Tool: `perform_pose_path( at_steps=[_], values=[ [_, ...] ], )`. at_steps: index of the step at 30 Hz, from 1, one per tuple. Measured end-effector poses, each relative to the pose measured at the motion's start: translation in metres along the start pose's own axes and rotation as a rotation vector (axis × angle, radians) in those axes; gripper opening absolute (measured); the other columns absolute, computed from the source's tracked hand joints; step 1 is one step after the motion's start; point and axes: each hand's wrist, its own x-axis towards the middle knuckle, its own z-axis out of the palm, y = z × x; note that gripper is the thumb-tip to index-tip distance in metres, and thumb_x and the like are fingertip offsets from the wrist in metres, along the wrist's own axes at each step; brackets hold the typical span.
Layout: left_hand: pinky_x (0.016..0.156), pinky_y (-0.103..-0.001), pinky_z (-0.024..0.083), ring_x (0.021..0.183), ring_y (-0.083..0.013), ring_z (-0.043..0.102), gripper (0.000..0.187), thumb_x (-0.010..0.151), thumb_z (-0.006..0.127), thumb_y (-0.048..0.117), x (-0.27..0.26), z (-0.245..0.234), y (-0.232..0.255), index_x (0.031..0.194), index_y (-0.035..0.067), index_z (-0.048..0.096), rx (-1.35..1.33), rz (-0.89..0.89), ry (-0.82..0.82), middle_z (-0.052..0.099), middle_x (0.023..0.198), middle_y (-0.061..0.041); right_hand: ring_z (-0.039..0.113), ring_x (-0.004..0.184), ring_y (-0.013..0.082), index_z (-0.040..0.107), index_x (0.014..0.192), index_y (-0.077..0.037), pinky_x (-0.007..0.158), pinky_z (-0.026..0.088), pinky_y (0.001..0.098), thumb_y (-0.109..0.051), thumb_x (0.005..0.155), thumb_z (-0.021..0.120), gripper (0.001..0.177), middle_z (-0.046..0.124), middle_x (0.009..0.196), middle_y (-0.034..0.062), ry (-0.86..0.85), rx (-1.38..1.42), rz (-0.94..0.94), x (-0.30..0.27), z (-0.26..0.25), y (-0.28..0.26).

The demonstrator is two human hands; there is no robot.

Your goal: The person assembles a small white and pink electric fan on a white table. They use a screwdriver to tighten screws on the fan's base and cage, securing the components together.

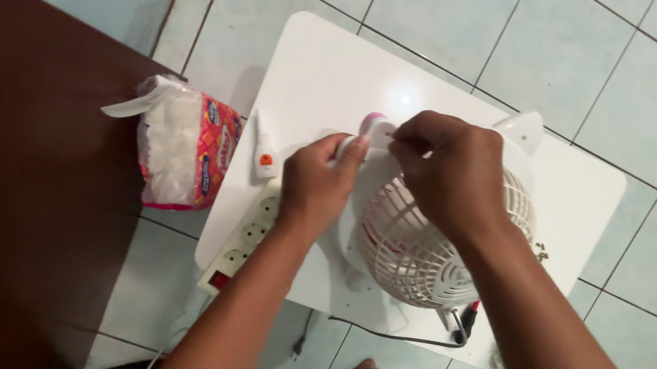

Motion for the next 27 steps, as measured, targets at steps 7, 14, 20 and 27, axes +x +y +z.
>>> perform_pose_path(
  at_steps=[7, 14, 20, 27],
  values=[
    [0.075, -0.038, 0.055, 0.078, -0.0272, 0.072, 0.039, 0.096, 0.061, 0.041, -0.005, 0.002, 0.002, 0.109, 0.007, 0.074, 0.003, 0.043, -0.022, 0.076, 0.086, -0.014, 0.073, 0.067, 0.0213, 0.073, 0.089, -0.002, 0.063, 0.057, 0.0342, -0.011, 0.082, 0.082, 0.014, 0.075, 0.077, 0.0125, -0.042, -0.087, 0.140, 0.007, 0.002, -0.009],
    [0.080, -0.040, 0.054, 0.090, -0.0324, 0.072, 0.042, 0.097, 0.061, 0.041, -0.003, 0.005, -0.003, 0.114, 0.005, 0.072, 0.039, 0.064, -0.018, 0.074, 0.101, -0.018, 0.072, 0.066, 0.0235, 0.071, 0.089, -0.002, 0.061, 0.056, 0.0357, -0.013, 0.081, 0.083, 0.017, 0.074, 0.078, 0.0134, -0.105, -0.153, 0.096, 0.011, -0.006, -0.012],
    [0.078, -0.043, 0.054, 0.089, -0.0354, 0.070, 0.038, 0.097, 0.062, 0.038, -0.006, 0.012, -0.007, 0.114, 0.004, 0.072, 0.102, 0.187, 0.041, 0.073, 0.100, -0.018, 0.072, 0.065, 0.0268, 0.066, 0.091, 0.001, 0.059, 0.055, 0.0379, -0.014, 0.081, 0.084, 0.025, 0.074, 0.081, 0.0154, -0.150, -0.191, 0.056, 0.015, -0.013, -0.019],
    [0.077, -0.043, 0.054, 0.088, -0.0337, 0.071, 0.036, 0.098, 0.061, 0.037, -0.010, 0.012, -0.007, 0.113, 0.006, 0.072, 0.074, 0.193, 0.025, 0.073, 0.099, -0.016, 0.074, 0.056, 0.0252, 0.065, 0.090, 0.001, 0.050, 0.056, 0.0388, -0.015, 0.086, 0.078, 0.021, 0.073, 0.078, 0.0140, -0.266, -0.157, 0.272, 0.020, -0.026, -0.041]
  ],
)
